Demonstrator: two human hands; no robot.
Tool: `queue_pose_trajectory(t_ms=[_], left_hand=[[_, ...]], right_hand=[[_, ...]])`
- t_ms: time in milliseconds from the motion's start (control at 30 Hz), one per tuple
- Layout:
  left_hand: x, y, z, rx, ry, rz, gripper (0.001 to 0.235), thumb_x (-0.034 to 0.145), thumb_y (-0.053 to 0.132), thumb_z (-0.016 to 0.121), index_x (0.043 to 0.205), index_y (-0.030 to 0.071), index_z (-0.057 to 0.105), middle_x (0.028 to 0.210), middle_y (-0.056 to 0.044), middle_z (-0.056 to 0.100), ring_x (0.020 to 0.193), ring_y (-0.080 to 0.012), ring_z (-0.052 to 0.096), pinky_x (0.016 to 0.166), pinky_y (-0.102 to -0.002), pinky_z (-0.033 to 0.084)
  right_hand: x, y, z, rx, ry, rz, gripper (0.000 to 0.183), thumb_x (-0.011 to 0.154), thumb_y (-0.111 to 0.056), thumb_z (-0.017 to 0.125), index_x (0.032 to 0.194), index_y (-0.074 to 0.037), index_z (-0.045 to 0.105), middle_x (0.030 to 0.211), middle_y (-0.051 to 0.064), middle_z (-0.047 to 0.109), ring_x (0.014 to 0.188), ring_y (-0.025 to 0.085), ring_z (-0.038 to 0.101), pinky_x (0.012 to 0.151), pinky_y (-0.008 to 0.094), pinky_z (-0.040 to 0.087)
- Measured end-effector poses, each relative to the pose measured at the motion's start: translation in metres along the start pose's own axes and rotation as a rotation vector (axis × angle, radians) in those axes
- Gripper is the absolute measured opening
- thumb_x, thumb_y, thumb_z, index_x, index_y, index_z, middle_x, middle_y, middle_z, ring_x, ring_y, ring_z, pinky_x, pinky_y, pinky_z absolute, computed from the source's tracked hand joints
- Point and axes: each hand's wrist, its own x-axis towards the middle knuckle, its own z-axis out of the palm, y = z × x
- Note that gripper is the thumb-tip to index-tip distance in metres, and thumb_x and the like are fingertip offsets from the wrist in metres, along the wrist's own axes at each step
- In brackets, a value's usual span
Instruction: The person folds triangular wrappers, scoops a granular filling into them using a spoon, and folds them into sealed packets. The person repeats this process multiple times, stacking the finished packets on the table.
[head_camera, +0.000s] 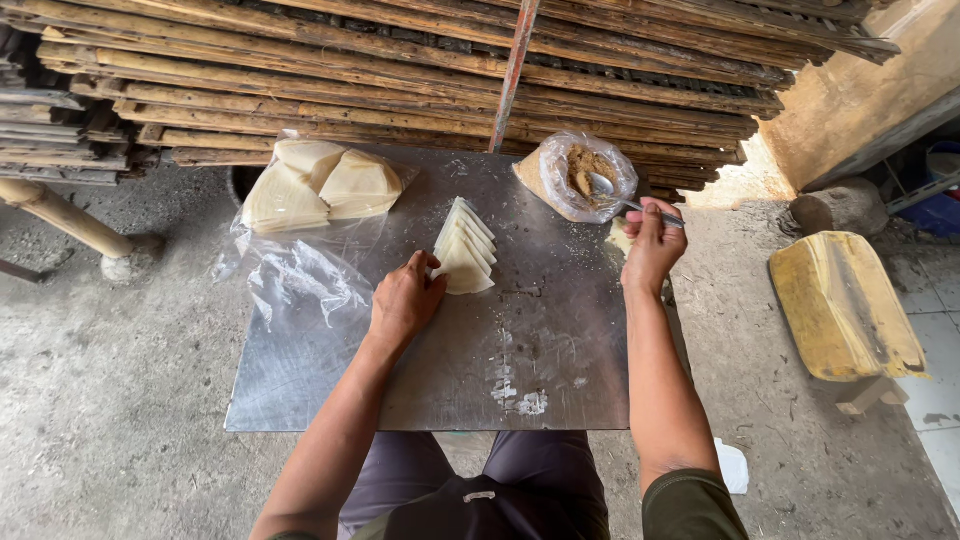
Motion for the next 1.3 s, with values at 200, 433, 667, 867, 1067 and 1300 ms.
queue_pose_trajectory(t_ms=[200,433,667,867,1067,1300], left_hand=[[0.0,-0.003,0.006,-0.09,0.072,0.046,0.022,0.088,0.021,0.07,0.107,0.01,0.066,0.09,-0.01,0.075,0.085,-0.0309,0.072,0.075,-0.044,0.057],[-0.003,0.007,0.01,-0.12,0.109,0.108,0.02,0.087,0.018,0.071,0.104,0.008,0.068,0.092,-0.01,0.074,0.083,-0.0289,0.073,0.073,-0.042,0.057],[-0.014,0.002,0.004,-0.166,0.032,0.016,0.03,0.084,0.019,0.074,0.111,0.006,0.069,0.087,-0.012,0.077,0.081,-0.0281,0.076,0.074,-0.04,0.059],[-0.028,0.001,-0.003,-0.22,-0.031,0.018,0.032,0.085,0.023,0.076,0.11,0.004,0.073,0.087,-0.012,0.077,0.079,-0.0256,0.076,0.074,-0.037,0.059],[-0.053,0.004,-0.008,-0.306,-0.201,0.002,0.025,0.087,0.024,0.073,0.105,0.008,0.076,0.089,-0.012,0.078,0.081,-0.023,0.078,0.075,-0.035,0.059],[-0.084,0.006,-0.011,-0.295,-0.003,0.026,0.02,0.088,0.021,0.075,0.104,0.009,0.078,0.097,-0.014,0.076,0.085,-0.0252,0.077,0.076,-0.035,0.06]], right_hand=[[-0.003,0.002,-0.005,-0.015,-0.069,-0.045,0.013,0.11,-0.011,0.058,0.115,-0.003,0.068,0.085,0.004,0.069,0.068,0.007,0.058,0.066,0.023,0.049],[-0.008,-0.002,-0.006,-0.111,-0.076,-0.114,0.014,0.111,-0.013,0.057,0.115,-0.004,0.066,0.087,0.003,0.069,0.07,0.006,0.06,0.067,0.022,0.051],[-0.006,-0.007,-0.013,-0.07,-0.069,-0.059,0.014,0.112,-0.012,0.055,0.115,-0.005,0.067,0.086,0.004,0.07,0.069,0.006,0.059,0.064,0.022,0.048],[-0.004,-0.001,-0.016,0.032,-0.04,-0.015,0.014,0.111,-0.009,0.055,0.114,-0.004,0.068,0.084,0.005,0.07,0.067,0.008,0.058,0.064,0.023,0.049],[0.001,-0.001,-0.022,0.208,0.0,0.033,0.013,0.109,-0.008,0.056,0.111,-0.003,0.068,0.082,0.007,0.07,0.066,0.01,0.061,0.063,0.025,0.051],[-0.018,-0.033,-0.013,0.455,-0.027,0.086,0.01,0.109,-0.007,0.061,0.106,-0.001,0.069,0.082,0.009,0.069,0.072,0.014,0.066,0.063,0.026,0.05]])
